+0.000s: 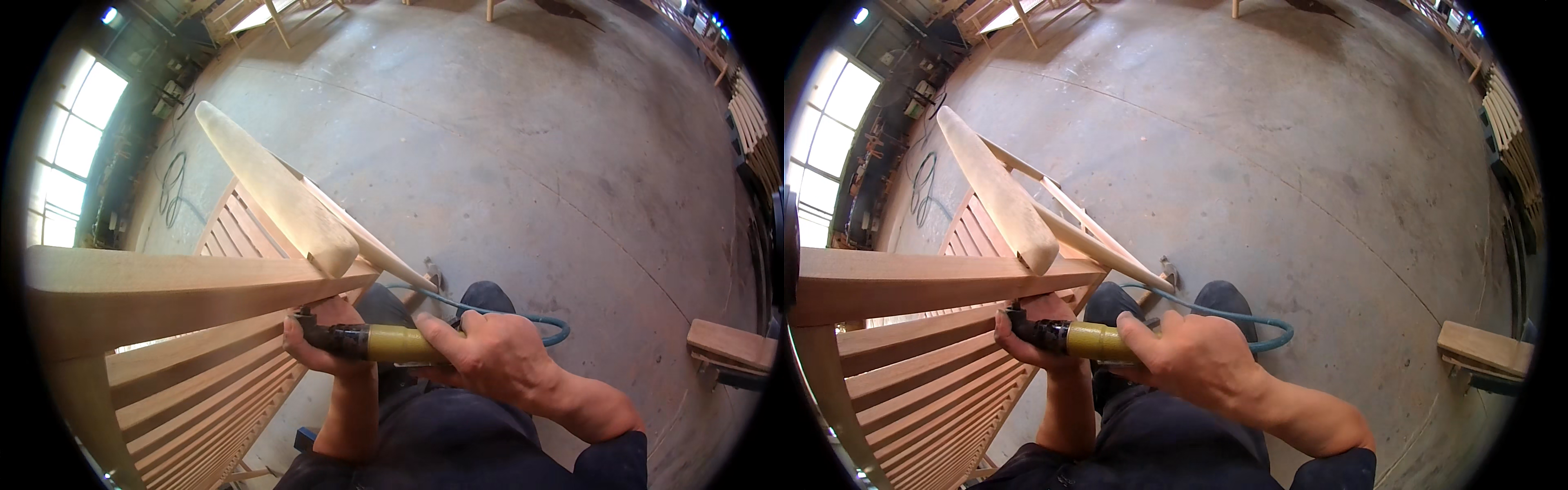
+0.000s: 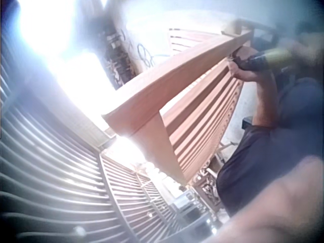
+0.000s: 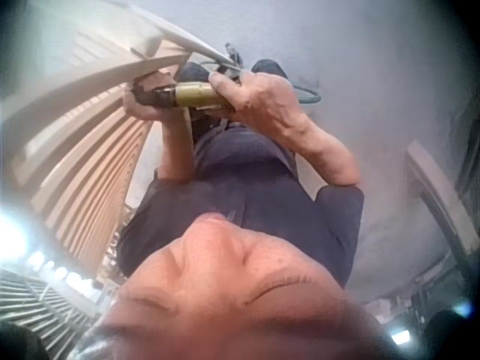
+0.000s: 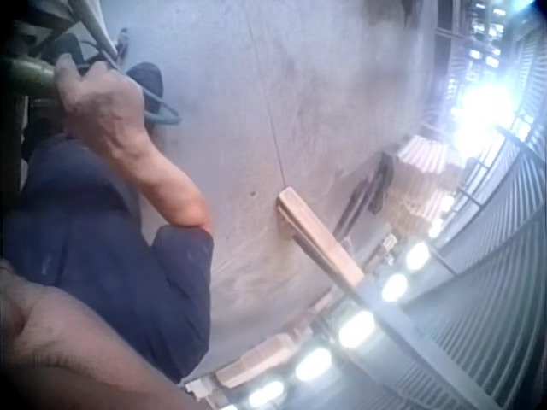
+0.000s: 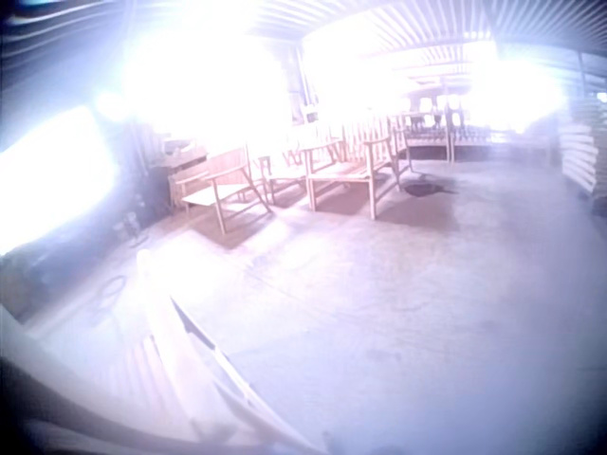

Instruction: The person assembles a wooden chair by attaching the backrest slats to the frame. They use a cordless drill to drive screws and a pneumatic nail gun to secure joints, working while sitting on the floor in a workshop.

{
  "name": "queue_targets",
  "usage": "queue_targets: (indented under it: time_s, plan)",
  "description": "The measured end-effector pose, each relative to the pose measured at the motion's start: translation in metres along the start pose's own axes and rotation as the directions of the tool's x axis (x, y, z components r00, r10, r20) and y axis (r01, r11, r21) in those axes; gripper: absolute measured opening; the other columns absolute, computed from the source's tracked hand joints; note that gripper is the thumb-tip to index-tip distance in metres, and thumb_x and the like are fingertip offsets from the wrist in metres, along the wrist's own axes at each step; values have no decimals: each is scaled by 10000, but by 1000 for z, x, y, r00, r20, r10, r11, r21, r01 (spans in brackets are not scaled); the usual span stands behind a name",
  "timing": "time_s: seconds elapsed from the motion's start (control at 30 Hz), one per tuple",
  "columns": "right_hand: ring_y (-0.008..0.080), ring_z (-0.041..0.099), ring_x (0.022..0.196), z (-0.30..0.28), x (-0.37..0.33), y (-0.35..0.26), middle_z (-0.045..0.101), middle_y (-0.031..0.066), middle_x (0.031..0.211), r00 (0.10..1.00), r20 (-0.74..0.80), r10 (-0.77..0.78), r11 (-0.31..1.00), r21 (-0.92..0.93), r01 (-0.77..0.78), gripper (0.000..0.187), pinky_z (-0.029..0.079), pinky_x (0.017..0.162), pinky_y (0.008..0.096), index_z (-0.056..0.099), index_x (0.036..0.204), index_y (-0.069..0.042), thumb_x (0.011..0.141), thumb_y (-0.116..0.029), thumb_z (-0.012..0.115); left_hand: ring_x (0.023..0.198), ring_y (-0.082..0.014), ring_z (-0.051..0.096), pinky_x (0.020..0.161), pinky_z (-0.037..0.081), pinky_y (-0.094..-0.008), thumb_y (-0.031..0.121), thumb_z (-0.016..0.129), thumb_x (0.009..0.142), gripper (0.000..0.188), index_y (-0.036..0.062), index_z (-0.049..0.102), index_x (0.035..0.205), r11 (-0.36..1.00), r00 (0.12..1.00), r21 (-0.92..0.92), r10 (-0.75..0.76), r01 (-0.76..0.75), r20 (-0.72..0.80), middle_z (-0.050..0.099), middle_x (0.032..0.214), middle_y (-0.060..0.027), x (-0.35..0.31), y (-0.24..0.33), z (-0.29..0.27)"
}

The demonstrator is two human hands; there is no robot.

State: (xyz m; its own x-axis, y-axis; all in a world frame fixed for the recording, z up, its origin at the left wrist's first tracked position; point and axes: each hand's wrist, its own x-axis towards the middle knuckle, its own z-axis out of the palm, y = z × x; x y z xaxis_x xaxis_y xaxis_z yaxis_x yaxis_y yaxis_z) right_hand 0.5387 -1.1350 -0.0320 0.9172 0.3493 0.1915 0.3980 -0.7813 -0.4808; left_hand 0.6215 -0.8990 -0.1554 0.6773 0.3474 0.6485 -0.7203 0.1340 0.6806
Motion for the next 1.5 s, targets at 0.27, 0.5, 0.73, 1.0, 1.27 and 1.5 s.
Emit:
queue_targets:
  time_s: [0.27, 0.5, 0.73, 1.0, 1.27, 1.5]
  plan:
    - [209, 579, 536, -2, 0, -1, 543, 63, 660, 1000, -15, 26, 1000, 10, -26, 527, 458, 473, 333, 612, 1194, -110, 828, -459, 761, 1129, -394, 507, 962, 493, -579, 287, 532, 994, 409, 125, 401, 1346, 987, 999, -160, 28, -34, -38, 409, 1317, -222, 9, 7, 19]
    - [210, 593, 574, 2, -1, 0, 553, 44, 699, 1000, 4, 26, 1000, 18, -26, 435, 469, 496, 335, 603, 1096, -123, 833, -433, 759, 1106, -398, 506, 937, 514, -578, 253, 517, 1008, 419, 99, 377, 1371, 904, 950, 307, 246, -296, 192, 393, 1316, -241, 10, 15, 33]
    - [218, 597, 570, 0, 0, -2, 558, 52, 692, 999, 15, 39, 999, 14, -39, 408, 467, 489, 340, 595, 1060, -127, 833, -423, 760, 1117, -401, 505, 932, 517, -579, 264, 529, 1004, 446, 91, 369, 1383, 927, 955, 262, 223, -269, 193, 390, 1315, -241, 8, 10, 22]
    - [267, 633, 609, -4, 1, -1, 587, 90, 685, 997, 39, 67, 995, 75, -69, 469, 494, 533, 359, 570, 1060, -85, 814, -426, 779, 1134, -403, 503, 942, 512, -584, 263, 542, 999, 449, 103, 370, 1382, 944, 981, 281, 142, -174, 133, 387, 1316, -248, 4, 12, 25]
    - [392, 673, 688, -8, 7, 5, 673, 193, 712, 903, 160, 398, 804, 412, -428, 378, 521, 601, 462, 546, 1075, -14, 951, -359, 641, 1110, -407, 513, 952, 508, -600, 203, 519, 1006, 396, 75, 376, 1352, 998, 1000, -59, 19, -20, -13, 393, 1290, -247, 10, 15, 32]
    - [401, 661, 688, -3, 9, 14, 662, 187, 702, 896, 121, 427, 724, 547, -419, 364, 515, 658, 459, 592, 946, 8, 951, -354, 626, 1086, -396, 528, 940, 534, -559, 139, 560, 996, 415, 51, 363, 1351, 902, 950, 332, 204, -276, 237, 395, 1277, -255, 9, 14, 21]
